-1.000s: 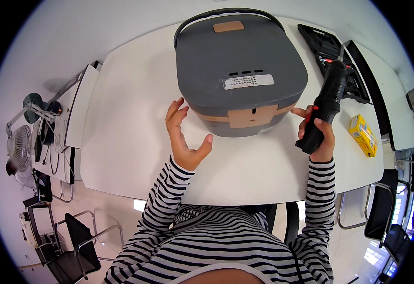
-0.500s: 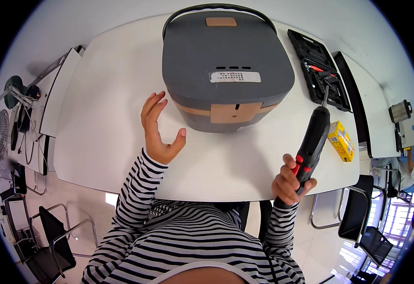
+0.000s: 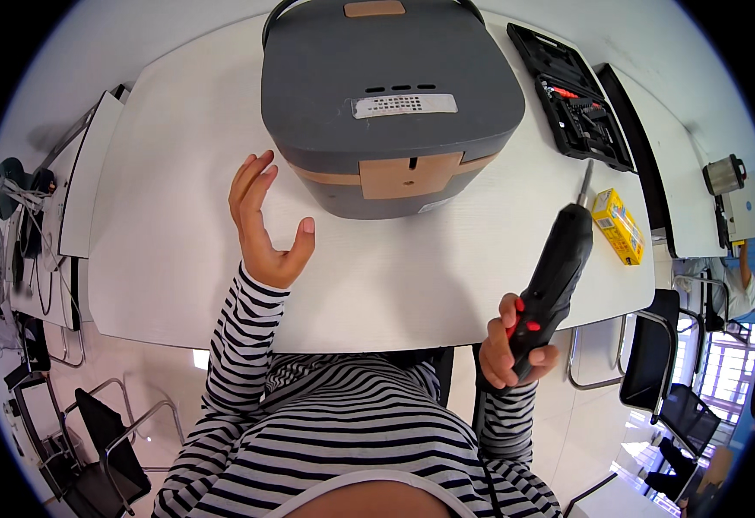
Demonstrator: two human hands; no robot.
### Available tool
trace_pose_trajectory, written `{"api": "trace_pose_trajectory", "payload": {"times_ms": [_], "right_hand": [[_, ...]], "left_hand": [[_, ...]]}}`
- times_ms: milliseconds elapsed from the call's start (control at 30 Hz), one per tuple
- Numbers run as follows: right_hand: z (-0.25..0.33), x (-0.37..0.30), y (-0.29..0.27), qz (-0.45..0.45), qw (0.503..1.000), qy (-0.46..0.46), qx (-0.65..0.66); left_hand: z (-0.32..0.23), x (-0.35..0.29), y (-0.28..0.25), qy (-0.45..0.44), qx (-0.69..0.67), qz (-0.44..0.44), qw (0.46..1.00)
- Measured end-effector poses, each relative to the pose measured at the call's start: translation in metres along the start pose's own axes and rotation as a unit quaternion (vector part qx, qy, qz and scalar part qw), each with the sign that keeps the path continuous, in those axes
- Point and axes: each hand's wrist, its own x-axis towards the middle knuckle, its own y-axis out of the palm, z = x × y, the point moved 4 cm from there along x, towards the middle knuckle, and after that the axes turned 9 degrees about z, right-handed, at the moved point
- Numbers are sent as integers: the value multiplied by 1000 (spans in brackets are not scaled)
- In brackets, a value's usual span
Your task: The person uses a cordless electric screwdriver to remove screws from the bottom of a gray and beige appliance, then from a white fan base. They hold the objects steady with one hand while operating the tool with the other.
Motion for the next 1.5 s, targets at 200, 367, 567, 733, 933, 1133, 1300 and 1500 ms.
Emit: {"api": "trace_pose_trajectory", "payload": {"times_ms": [200,367,567,733,933,1133,1300,1500], "right_hand": [[-6,-35,6,-223,898,89,-370],[-9,-35,24,-269,687,140,-660],[-7,-29,37,-276,499,57,-819],[-8,-28,41,-306,473,34,-825],[-8,-30,36,-301,613,58,-728],[-15,-32,36,-222,920,60,-319],[-21,-30,36,-191,954,58,-223],[-30,-23,35,-171,961,68,-207]], "left_hand": [[0,-1,-1,-11,-23,1,1000],[-1,0,-3,-6,-36,-5,999],[-1,0,1,0,-44,-14,999],[-1,-3,1,15,-53,-22,998],[-9,-5,2,7,-47,-10,999],[-36,-27,-1,51,-2,1,999],[-76,-49,12,63,-160,132,976],[-111,-43,37,-12,-403,330,854]]}}
